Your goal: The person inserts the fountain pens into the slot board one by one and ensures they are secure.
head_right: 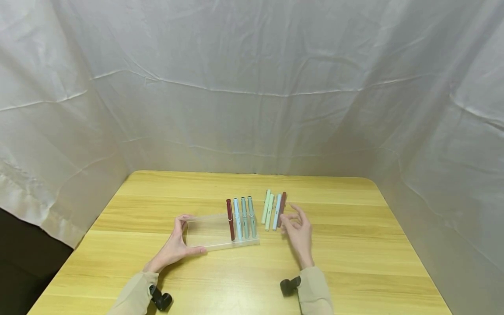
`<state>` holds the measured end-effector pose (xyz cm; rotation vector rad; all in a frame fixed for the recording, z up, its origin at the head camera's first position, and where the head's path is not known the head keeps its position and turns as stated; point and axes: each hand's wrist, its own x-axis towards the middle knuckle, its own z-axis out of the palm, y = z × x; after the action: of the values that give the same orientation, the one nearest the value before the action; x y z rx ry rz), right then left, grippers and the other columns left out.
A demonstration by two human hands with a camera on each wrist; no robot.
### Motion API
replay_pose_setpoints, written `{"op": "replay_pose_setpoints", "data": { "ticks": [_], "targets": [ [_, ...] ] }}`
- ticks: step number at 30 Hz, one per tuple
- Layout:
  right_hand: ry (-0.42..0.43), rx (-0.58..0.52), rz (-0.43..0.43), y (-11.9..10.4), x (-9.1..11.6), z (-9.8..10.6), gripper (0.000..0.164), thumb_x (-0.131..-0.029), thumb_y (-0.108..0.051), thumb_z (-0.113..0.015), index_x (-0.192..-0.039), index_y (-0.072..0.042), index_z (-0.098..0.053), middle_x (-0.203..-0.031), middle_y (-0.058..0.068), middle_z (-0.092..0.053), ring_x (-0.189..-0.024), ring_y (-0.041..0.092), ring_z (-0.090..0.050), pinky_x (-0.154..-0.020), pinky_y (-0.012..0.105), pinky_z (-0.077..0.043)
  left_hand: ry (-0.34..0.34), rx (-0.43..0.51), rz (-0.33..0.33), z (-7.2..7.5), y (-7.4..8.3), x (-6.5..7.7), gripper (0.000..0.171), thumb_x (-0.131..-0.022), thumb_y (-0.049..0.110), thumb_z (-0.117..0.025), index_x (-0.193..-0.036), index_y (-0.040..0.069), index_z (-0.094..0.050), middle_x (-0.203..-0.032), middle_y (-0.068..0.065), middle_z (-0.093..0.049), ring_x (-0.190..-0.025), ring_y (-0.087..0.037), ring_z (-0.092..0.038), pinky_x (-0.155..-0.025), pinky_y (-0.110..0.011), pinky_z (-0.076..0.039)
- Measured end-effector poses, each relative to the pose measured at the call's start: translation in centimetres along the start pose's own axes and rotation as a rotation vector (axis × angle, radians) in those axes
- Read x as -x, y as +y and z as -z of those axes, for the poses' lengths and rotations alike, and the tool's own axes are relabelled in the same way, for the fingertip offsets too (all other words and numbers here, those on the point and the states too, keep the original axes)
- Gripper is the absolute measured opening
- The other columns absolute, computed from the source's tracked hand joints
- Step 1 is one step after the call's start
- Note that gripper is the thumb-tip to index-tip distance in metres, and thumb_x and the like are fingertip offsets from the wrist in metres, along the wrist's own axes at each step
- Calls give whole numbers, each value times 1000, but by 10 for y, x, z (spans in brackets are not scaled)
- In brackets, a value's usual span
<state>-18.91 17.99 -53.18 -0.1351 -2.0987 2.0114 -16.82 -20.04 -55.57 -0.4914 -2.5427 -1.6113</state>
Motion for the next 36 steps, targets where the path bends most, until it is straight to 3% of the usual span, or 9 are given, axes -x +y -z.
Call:
{"op": "replay_pose_setpoints", "data": {
  "ticks": [6,18,27,36],
  "targets": [
    [-22,40,-45,2,-2,3,55,-94,-12,-70,-144,-3,-47,-90,0,-64,-65,12,-68,-63,29,-64,1,-3,-10,0,0,0,110,-61,27,-97,-142,5,-26,-148,-19,-36,-145,-39,-32,-124,-67,-19],
    [-62,180,-103,10,-15,4,54,-95,-10,-69,-143,0,-47,-99,25,-70,-58,10,-66,-57,28,-63,-2,-3,3,0,1,0,111,-60,29,-97,-142,6,-26,-149,-19,-36,-144,-40,-34,-123,-68,-21],
    [-124,292,-95,10,-21,3,54,-95,-9,-68,-143,2,-46,-89,24,-73,-51,11,-63,-49,27,-60,3,-1,4,-1,-1,1,110,-60,29,-98,-141,7,-27,-148,-19,-36,-144,-39,-33,-123,-67,-21],
    [-150,334,-89,10,-25,3,53,-96,-9,-67,-143,4,-46,-77,19,-73,-48,10,-63,-48,26,-59,6,-13,3,-1,-2,0,110,-60,30,-98,-141,7,-27,-147,-18,-37,-142,-39,-35,-122,-67,-23]
  ]
}}
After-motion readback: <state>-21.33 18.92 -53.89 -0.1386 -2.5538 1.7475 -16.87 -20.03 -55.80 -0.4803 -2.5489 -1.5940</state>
